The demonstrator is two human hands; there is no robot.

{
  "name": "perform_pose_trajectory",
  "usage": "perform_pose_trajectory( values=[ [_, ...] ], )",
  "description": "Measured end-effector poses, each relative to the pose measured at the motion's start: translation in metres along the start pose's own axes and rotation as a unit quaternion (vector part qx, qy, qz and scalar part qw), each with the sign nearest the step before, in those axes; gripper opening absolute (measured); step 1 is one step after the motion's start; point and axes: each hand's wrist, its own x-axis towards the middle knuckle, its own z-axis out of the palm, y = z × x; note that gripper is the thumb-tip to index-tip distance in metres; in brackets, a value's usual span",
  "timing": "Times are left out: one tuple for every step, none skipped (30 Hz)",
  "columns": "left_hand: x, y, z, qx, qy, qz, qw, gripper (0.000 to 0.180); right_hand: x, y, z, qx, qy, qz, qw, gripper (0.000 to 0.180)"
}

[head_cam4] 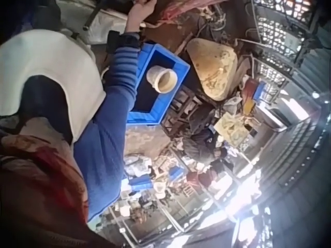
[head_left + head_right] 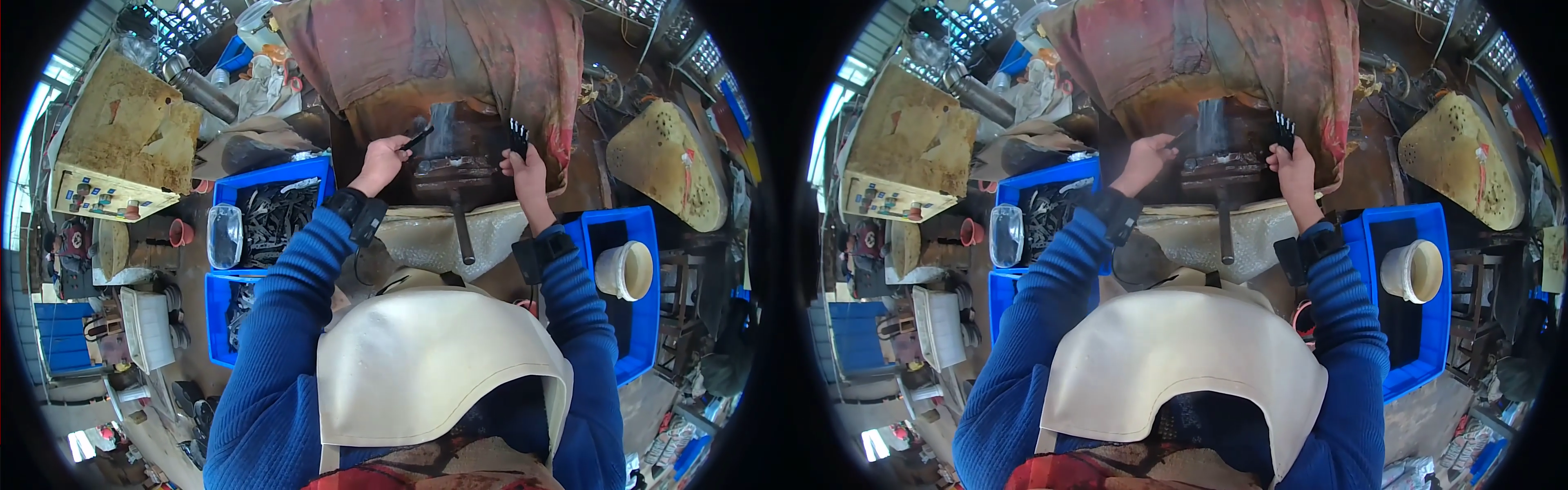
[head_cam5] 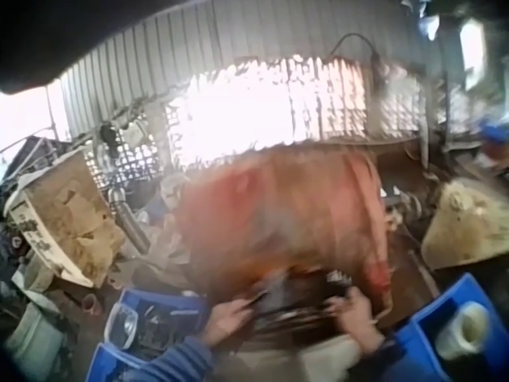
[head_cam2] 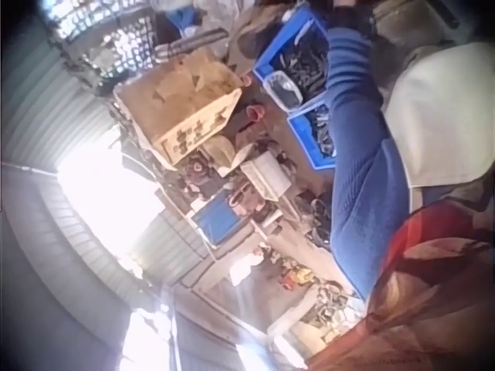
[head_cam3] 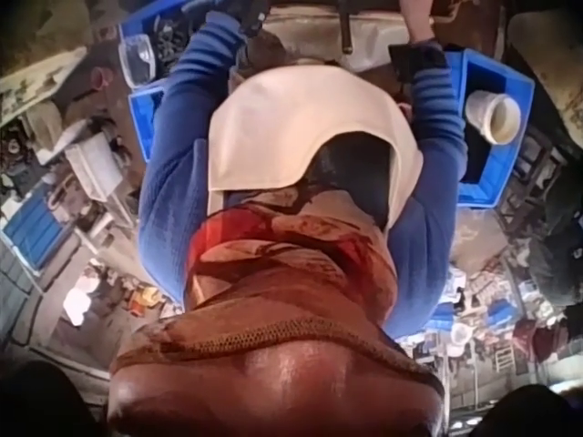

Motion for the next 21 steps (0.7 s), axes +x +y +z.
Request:
perform_pose_trajectory(
  values=[
    [0.003, -0.003, 0.004, 0.051, -0.001, 0.013, 0.999, 0.032, -0.002, 0.002, -0.001, -0.038, 0.003, -0.002, 0.999, 0.012],
    [0.007, -0.005, 0.006, 0.051, -0.002, 0.012, 0.999, 0.032, -0.005, 0.003, -0.003, -0.075, 0.005, -0.005, 0.997, 0.013],
    [0.011, -0.004, 0.009, 0.078, -0.021, 0.033, 0.996, 0.034, -0.008, 0.003, -0.005, -0.113, 0.010, -0.006, 0.994, 0.013],
    [0.015, -0.004, 0.012, 0.105, -0.039, 0.054, 0.992, 0.035, -0.010, 0.003, -0.005, -0.114, 0.013, -0.003, 0.993, 0.013],
    [0.016, -0.003, 0.014, 0.131, -0.057, 0.076, 0.987, 0.036, -0.010, 0.003, -0.005, -0.119, 0.012, -0.006, 0.993, 0.014],
    [0.017, -0.003, 0.016, 0.130, -0.060, 0.077, 0.987, 0.036, -0.010, 0.002, -0.004, -0.125, 0.010, -0.010, 0.992, 0.014],
    [0.018, -0.002, 0.018, 0.146, -0.085, 0.096, 0.981, 0.038, -0.010, 0.001, -0.003, -0.132, 0.008, -0.014, 0.991, 0.015],
    [0.019, -0.002, 0.019, 0.163, -0.112, 0.114, 0.974, 0.039, -0.010, 0.002, -0.002, -0.131, 0.012, -0.012, 0.991, 0.015],
    [0.020, -0.002, 0.021, 0.179, -0.138, 0.133, 0.965, 0.041, -0.010, 0.003, -0.001, -0.124, 0.011, -0.006, 0.992, 0.014],
    [0.020, -0.003, 0.021, 0.178, -0.141, 0.134, 0.965, 0.041, -0.010, 0.002, 0.000, -0.117, 0.009, 0.000, 0.993, 0.013],
    [0.019, -0.004, 0.020, 0.183, -0.149, 0.158, 0.959, 0.043, -0.010, 0.003, -0.001, -0.110, 0.008, 0.005, 0.994, 0.013],
    [0.018, -0.005, 0.018, 0.188, -0.158, 0.181, 0.953, 0.044, -0.009, 0.002, -0.002, -0.110, 0.010, 0.006, 0.994, 0.013],
    [0.018, -0.005, 0.016, 0.192, -0.163, 0.206, 0.946, 0.045, -0.007, 0.002, -0.003, -0.083, -0.012, 0.020, 0.996, 0.013],
    [0.019, -0.005, 0.015, 0.192, -0.162, 0.208, 0.945, 0.045, -0.005, 0.002, -0.004, -0.056, -0.034, 0.034, 0.997, 0.014],
    [0.019, -0.005, 0.015, 0.215, -0.172, 0.208, 0.939, 0.046, -0.004, 0.002, -0.005, -0.029, -0.057, 0.048, 0.997, 0.014],
    [0.019, -0.006, 0.014, 0.238, -0.181, 0.209, 0.931, 0.048, -0.004, 0.002, -0.006, -0.030, -0.057, 0.047, 0.997, 0.014],
    [0.018, -0.006, 0.012, 0.262, -0.189, 0.208, 0.923, 0.049, -0.004, 0.002, -0.008, -0.001, -0.075, 0.056, 0.996, 0.014],
    [0.017, -0.001, 0.011, 0.260, -0.190, 0.210, 0.923, 0.049, -0.005, 0.000, -0.011, 0.026, -0.090, 0.066, 0.993, 0.013],
    [0.014, 0.003, 0.009, 0.273, -0.186, 0.205, 0.921, 0.048, -0.006, -0.001, -0.014, 0.053, -0.105, 0.076, 0.990, 0.013],
    [0.011, 0.014, 0.007, 0.286, -0.183, 0.201, 0.919, 0.047, -0.006, -0.003, -0.018, 0.051, -0.100, 0.076, 0.991, 0.013],
    [0.008, 0.022, 0.004, 0.300, -0.179, 0.196, 0.916, 0.046, -0.005, -0.004, -0.018, 0.045, -0.102, 0.078, 0.991, 0.013]
  ],
)
